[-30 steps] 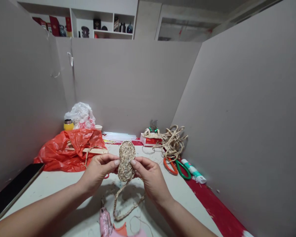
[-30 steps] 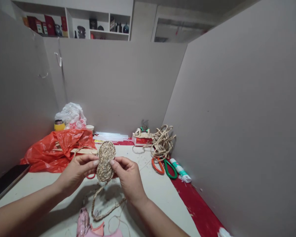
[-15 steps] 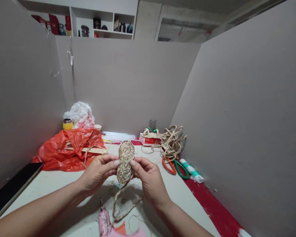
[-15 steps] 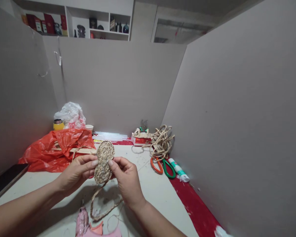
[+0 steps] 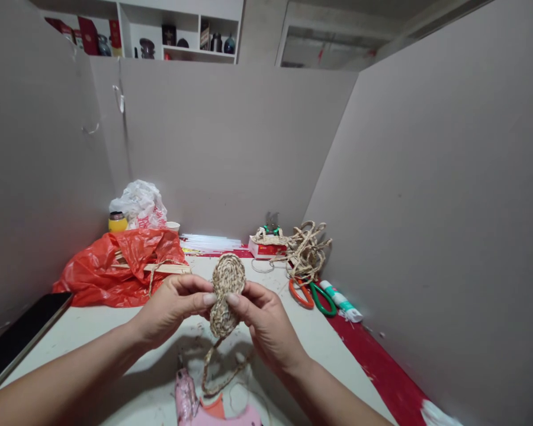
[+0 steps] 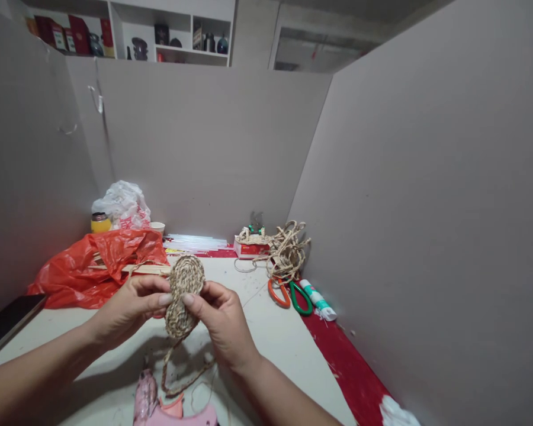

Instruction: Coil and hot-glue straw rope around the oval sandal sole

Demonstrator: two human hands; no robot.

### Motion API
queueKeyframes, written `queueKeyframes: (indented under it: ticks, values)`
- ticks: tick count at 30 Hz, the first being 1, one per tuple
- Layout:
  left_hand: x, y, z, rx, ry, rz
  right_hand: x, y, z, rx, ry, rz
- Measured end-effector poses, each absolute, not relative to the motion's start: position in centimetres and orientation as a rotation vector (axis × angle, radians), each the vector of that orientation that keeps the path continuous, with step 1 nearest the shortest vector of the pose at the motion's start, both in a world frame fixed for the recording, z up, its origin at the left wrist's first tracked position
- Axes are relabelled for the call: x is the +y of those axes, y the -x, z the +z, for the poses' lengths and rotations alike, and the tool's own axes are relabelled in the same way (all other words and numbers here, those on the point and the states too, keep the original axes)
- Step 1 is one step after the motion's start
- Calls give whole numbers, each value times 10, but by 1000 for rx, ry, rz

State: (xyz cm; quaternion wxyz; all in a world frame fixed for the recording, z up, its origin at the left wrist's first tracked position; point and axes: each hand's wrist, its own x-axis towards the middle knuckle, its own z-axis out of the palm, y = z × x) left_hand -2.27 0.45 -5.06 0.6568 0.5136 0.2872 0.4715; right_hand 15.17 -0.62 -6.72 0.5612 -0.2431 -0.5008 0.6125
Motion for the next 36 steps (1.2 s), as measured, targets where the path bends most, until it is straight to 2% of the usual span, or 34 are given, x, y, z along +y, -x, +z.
queueKeyframes:
  ticks: [14, 36]
  values:
    - [3, 29, -38, 622, -1301, 957, -12, -152, -70, -1242, 501, 1520]
    - [-9, 31, -25, 787, -1356, 950, -21, -149, -57, -1341, 459, 1388]
